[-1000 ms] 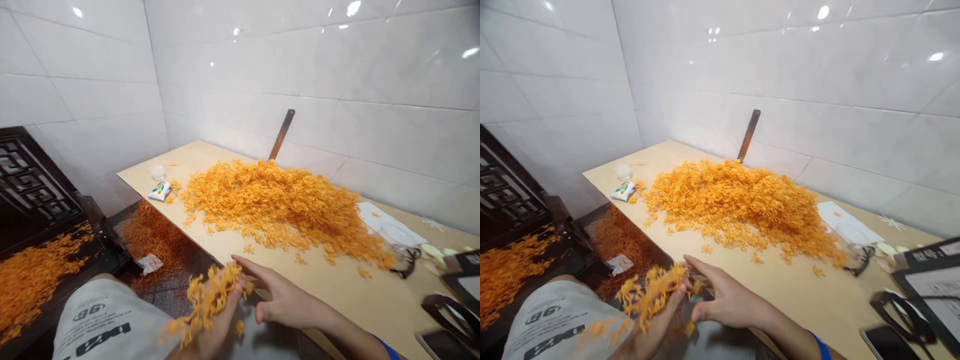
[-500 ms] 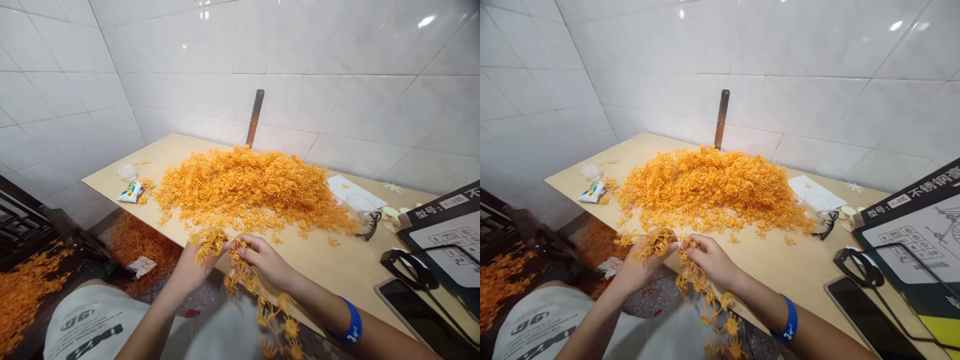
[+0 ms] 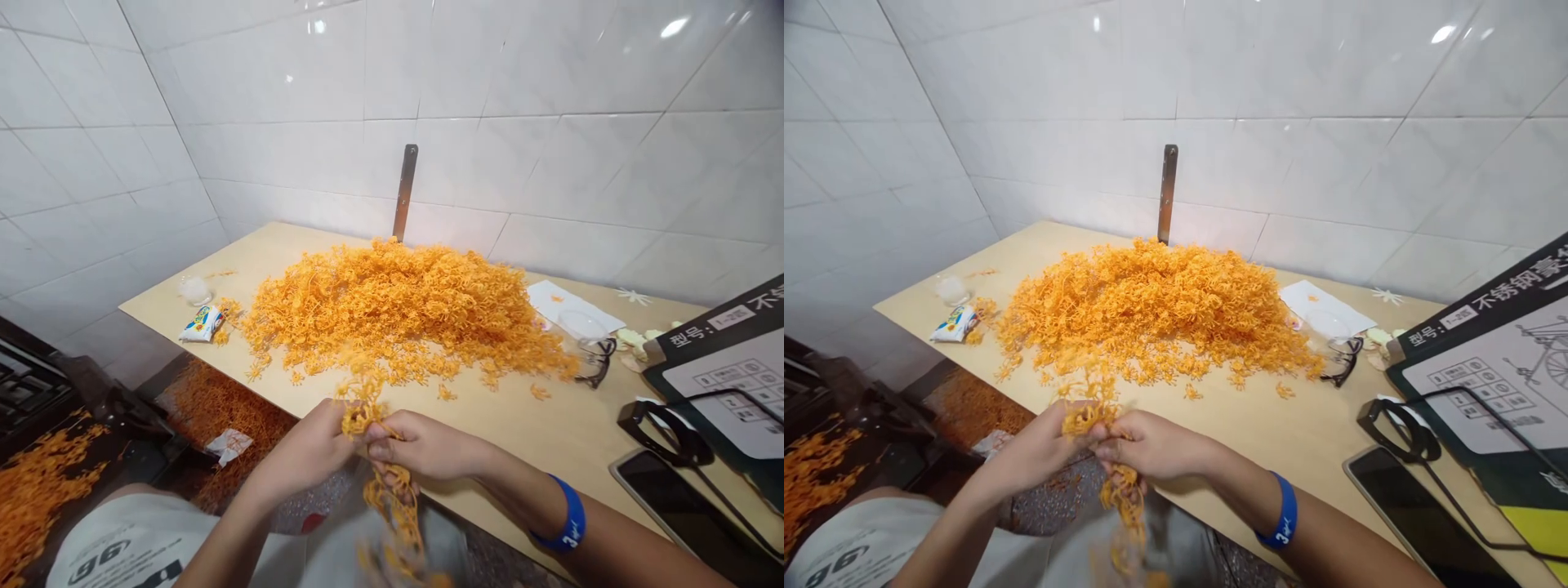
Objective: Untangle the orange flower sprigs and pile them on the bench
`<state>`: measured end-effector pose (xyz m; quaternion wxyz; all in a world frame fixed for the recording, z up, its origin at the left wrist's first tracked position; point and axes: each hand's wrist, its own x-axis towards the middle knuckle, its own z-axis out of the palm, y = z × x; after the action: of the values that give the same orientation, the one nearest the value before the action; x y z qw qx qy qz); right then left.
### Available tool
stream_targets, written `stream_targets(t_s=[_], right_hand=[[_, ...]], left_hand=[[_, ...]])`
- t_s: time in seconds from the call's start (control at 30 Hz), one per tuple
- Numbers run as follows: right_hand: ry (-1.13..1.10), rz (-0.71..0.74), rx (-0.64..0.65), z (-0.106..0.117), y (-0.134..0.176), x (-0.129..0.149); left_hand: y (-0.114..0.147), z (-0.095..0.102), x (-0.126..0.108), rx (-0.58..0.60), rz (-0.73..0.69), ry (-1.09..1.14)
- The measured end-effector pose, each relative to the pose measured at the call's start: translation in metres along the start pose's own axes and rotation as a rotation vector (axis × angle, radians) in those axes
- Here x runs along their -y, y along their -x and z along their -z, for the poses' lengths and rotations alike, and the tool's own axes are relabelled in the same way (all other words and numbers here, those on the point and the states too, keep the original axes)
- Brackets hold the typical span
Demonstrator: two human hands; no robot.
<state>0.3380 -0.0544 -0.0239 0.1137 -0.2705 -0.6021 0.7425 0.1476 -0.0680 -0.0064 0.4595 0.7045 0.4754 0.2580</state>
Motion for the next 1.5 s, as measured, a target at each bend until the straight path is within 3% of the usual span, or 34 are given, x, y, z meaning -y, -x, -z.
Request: stream_targets(t_s=[0.13, 0.37, 0.43, 0.57, 0.67, 0.77, 0.87, 1.03, 1.2, 1.5], right_hand=[[-0.019, 0.045, 0.071, -0.001, 0.003, 0.0], [-0.163, 0.186, -0.037, 0.001, -0.005, -0.011], [-0.276, 0.19, -0.046, 0.004, -0.007, -0.016], [-0.432, 0.229, -0.047, 0.008, -0.009, -0.022], [-0.246, 0.226, -0.09, 0.008, -0.01, -0.021], [0.115, 0.222, -0.366, 0.008, -0.012, -0.02], [0.322, 0.252, -0.563, 0.01, -0.013, -0.023], [0.241, 0.348, -0.568, 0.015, -0.016, -0.035], [0.282, 0.377, -0.599, 0.018, -0.016, -0.039], [0.587, 0.381, -0.735, 0.016, -0.013, -0.041]], left_hand=[[-0.001, 0.002, -0.001, -0.191, 0.069, -0.047], [-0.013, -0.017, -0.007, -0.5, 0.037, 0.057], [-0.014, -0.02, -0.01, -0.476, 0.018, 0.093], [-0.014, -0.02, -0.013, -0.173, 0.024, 0.153], [-0.018, -0.018, -0.007, -0.122, -0.008, 0.038], [-0.028, -0.022, 0.004, -0.117, -0.048, 0.029], [-0.042, -0.031, 0.013, -0.2, -0.023, 0.152], [-0.062, -0.049, 0.02, -0.391, 0.037, 0.153], [-0.072, -0.054, 0.026, -0.426, 0.052, 0.185], [-0.073, -0.055, 0.028, -0.497, 0.051, 0.092]])
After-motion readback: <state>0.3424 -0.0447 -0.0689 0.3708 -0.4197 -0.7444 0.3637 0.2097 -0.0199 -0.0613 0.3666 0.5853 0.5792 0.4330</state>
